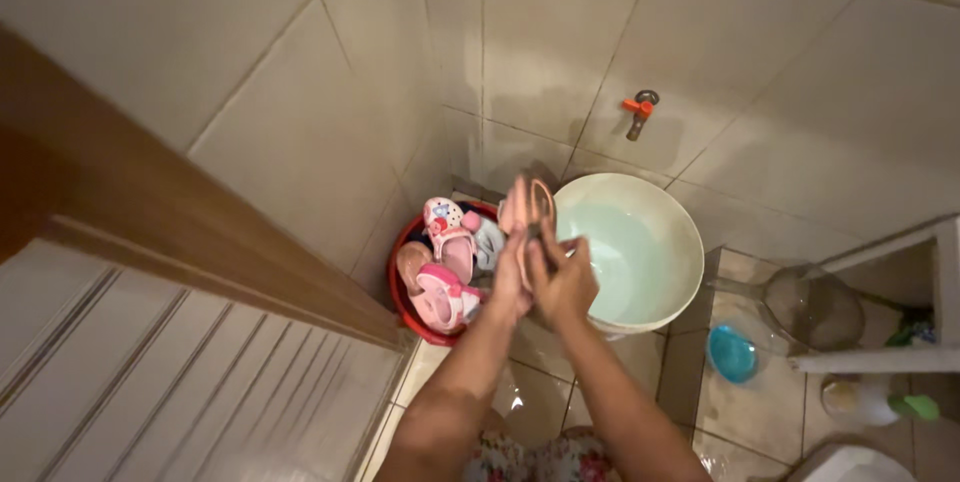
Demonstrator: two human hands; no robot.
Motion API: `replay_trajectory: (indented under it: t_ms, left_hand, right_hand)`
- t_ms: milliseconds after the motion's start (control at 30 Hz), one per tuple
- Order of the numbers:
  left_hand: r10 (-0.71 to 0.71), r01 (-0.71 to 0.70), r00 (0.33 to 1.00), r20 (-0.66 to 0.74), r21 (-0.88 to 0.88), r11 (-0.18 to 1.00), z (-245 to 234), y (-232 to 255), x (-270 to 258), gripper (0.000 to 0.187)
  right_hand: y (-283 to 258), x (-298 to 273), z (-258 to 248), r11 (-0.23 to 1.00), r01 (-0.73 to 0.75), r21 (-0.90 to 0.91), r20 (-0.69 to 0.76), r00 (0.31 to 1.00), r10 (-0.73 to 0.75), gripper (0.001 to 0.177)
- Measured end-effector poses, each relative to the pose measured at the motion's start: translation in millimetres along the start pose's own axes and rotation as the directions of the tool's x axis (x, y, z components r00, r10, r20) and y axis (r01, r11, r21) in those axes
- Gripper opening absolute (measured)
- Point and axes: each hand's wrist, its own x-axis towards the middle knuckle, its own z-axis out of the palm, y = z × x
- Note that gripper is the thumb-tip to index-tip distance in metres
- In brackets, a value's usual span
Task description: The person washes pink slippers by hand in a bathroom. They scrub the slippers with a brush, rinse them with water from a bucket, and place them aside. The process is repeated for multiple slippers.
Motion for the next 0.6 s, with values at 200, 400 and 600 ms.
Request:
replay_trajectory:
  t_ms: [200, 400, 600]
  left_hand:
    - [0.016, -0.018, 0.999, -0.031, -0.050, 0.999, -38, -10, 33, 0.067]
    - [0.043, -0.045, 0.996, 0.073, 0.025, 0.999, -16, -12, 7, 0.063]
    - [0.080, -0.082, 0.996, -0.044, -0.062, 0.995, 4, 9, 2, 0.066]
  right_hand:
    - [20, -1, 5, 0.995, -0.098, -0.027, 0.108, 0.989, 0.101, 0.048]
    - [13, 10, -3, 0.997, -0.027, -0.067, 0.027, 0.999, 0.029, 0.046]
    - [10, -24, -10, 0.994, 0.109, 0.023, 0.003, 0.994, -0.109, 0.046]
